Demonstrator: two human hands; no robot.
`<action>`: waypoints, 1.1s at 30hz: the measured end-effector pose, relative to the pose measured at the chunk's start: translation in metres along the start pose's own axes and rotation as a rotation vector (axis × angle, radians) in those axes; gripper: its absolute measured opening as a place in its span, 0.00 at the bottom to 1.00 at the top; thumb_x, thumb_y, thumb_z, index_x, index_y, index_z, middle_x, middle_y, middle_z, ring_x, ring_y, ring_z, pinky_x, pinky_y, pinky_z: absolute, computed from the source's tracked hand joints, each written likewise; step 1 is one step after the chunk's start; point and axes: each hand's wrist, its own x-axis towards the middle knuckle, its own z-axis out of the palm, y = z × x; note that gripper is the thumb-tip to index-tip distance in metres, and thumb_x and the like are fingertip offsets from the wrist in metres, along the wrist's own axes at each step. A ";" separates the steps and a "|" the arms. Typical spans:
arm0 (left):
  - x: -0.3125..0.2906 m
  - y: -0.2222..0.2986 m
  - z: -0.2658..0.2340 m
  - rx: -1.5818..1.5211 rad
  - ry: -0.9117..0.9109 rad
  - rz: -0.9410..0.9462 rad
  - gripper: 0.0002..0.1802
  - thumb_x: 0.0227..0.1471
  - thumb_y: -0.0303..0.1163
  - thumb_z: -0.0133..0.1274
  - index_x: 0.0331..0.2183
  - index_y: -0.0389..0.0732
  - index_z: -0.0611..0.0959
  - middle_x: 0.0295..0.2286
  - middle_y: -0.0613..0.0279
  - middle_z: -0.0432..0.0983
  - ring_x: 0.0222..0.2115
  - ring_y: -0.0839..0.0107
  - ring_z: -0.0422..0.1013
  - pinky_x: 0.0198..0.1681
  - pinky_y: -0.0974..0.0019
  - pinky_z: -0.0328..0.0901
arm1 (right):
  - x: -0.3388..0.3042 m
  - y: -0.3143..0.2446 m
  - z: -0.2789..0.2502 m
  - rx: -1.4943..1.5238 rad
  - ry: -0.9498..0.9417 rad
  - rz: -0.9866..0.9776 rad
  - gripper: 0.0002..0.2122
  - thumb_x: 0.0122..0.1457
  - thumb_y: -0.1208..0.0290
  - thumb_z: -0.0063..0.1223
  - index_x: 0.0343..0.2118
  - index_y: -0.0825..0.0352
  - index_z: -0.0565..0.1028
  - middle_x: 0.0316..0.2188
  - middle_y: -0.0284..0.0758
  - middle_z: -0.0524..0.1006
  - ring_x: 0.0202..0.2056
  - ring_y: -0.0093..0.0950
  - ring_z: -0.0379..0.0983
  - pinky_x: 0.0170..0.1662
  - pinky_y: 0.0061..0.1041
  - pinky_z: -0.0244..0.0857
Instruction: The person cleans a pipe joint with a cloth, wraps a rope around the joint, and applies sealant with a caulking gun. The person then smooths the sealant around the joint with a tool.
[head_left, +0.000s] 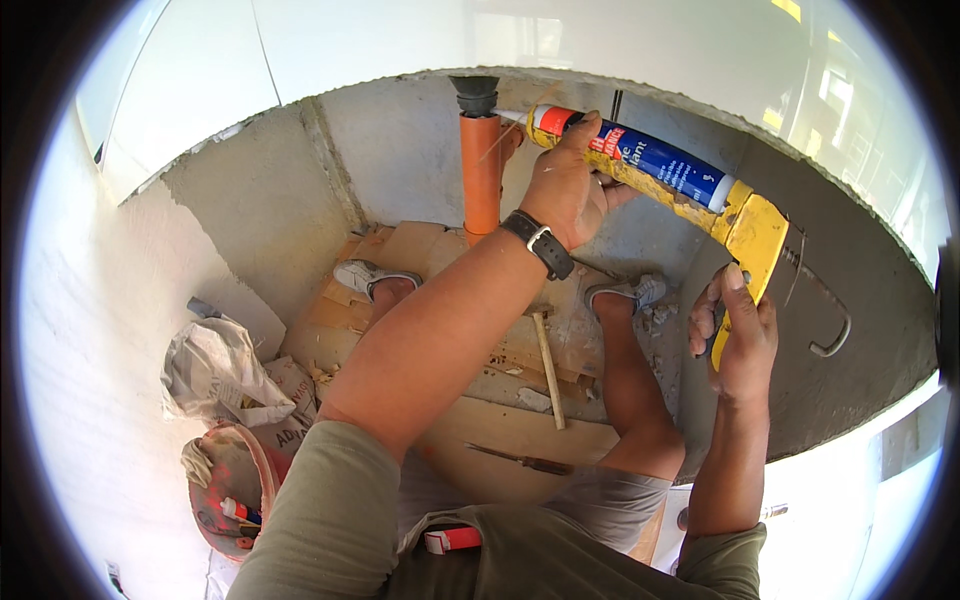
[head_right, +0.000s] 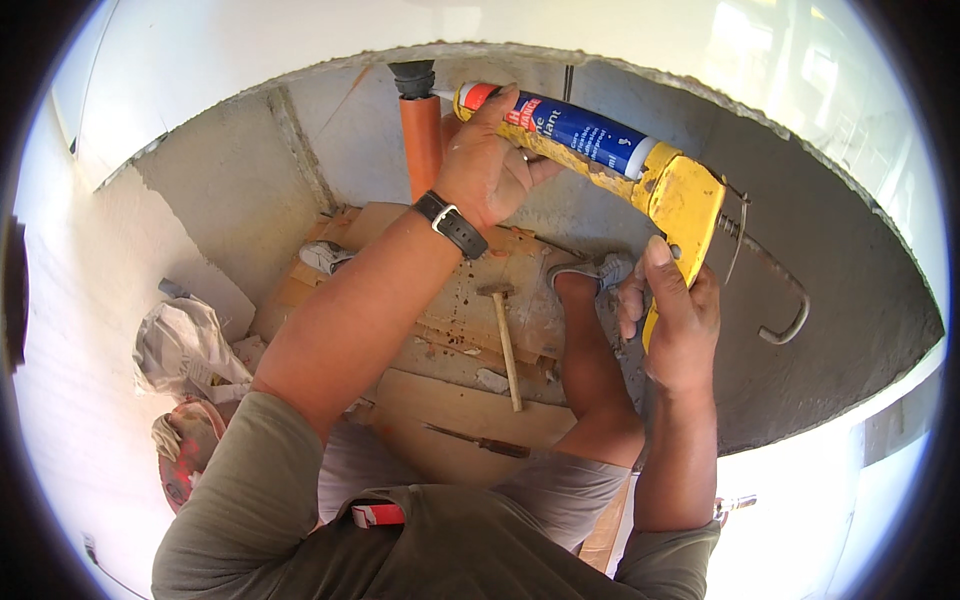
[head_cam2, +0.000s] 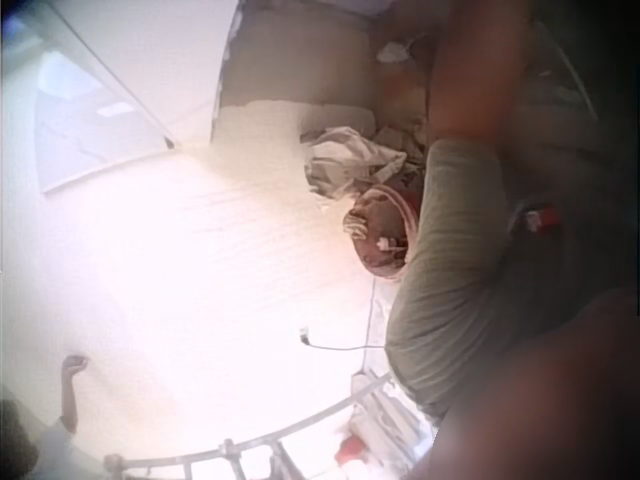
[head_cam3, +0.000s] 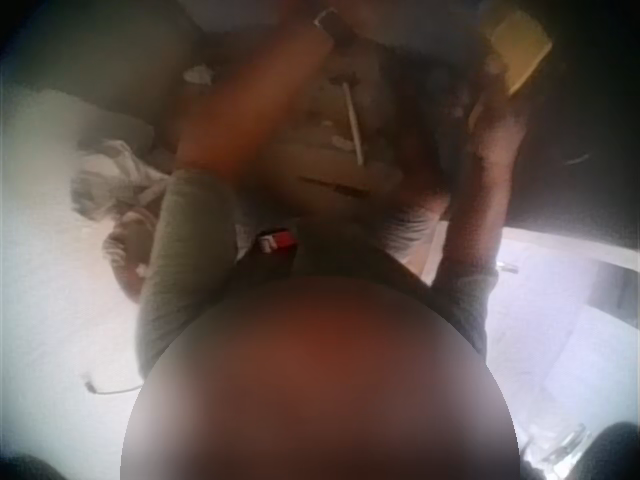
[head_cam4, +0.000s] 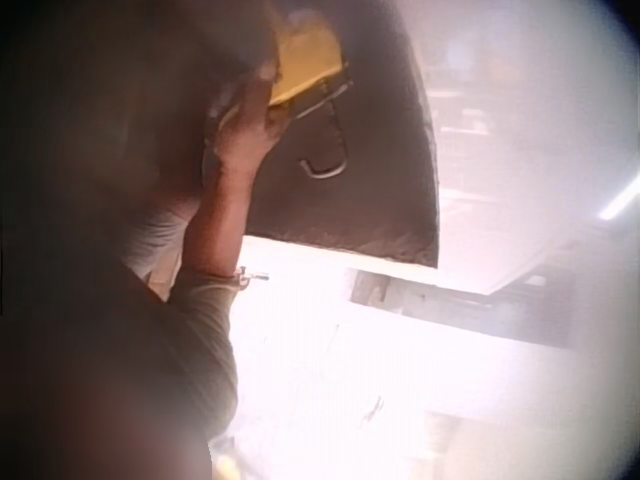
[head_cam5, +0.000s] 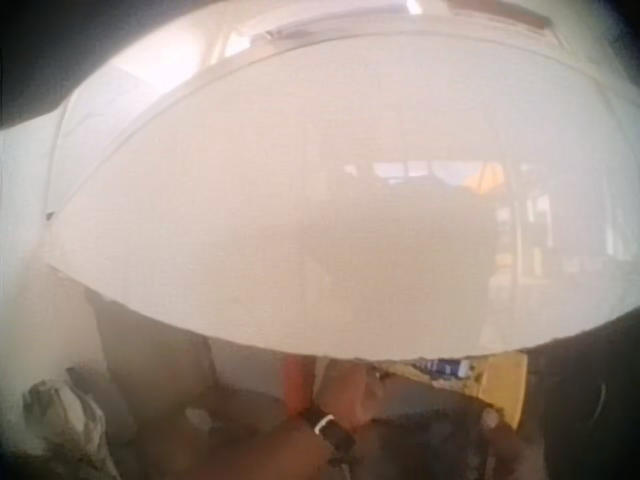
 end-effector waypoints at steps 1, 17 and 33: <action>0.000 0.000 0.000 0.000 -0.005 0.004 0.16 0.60 0.43 0.52 0.44 0.45 0.71 0.42 0.61 0.74 0.46 0.62 0.72 0.55 0.42 0.64 | 0.000 -0.002 0.001 0.029 -0.013 0.007 0.16 0.65 0.56 0.49 0.33 0.67 0.69 0.16 0.34 0.68 0.16 0.24 0.65 0.20 0.21 0.60; -0.005 0.003 0.012 -0.036 0.010 0.013 0.17 0.61 0.42 0.52 0.44 0.41 0.70 0.41 0.57 0.74 0.46 0.60 0.72 0.57 0.41 0.64 | 0.001 -0.017 0.001 0.170 -0.075 -0.008 0.16 0.67 0.57 0.44 0.39 0.69 0.68 0.22 0.38 0.71 0.22 0.29 0.70 0.28 0.29 0.68; -0.005 0.000 0.011 -0.017 -0.042 0.020 0.16 0.61 0.42 0.50 0.44 0.43 0.70 0.41 0.59 0.74 0.46 0.60 0.72 0.56 0.43 0.65 | -0.003 -0.018 0.002 0.122 -0.010 0.006 0.16 0.66 0.56 0.46 0.36 0.68 0.68 0.19 0.36 0.67 0.17 0.25 0.64 0.22 0.25 0.63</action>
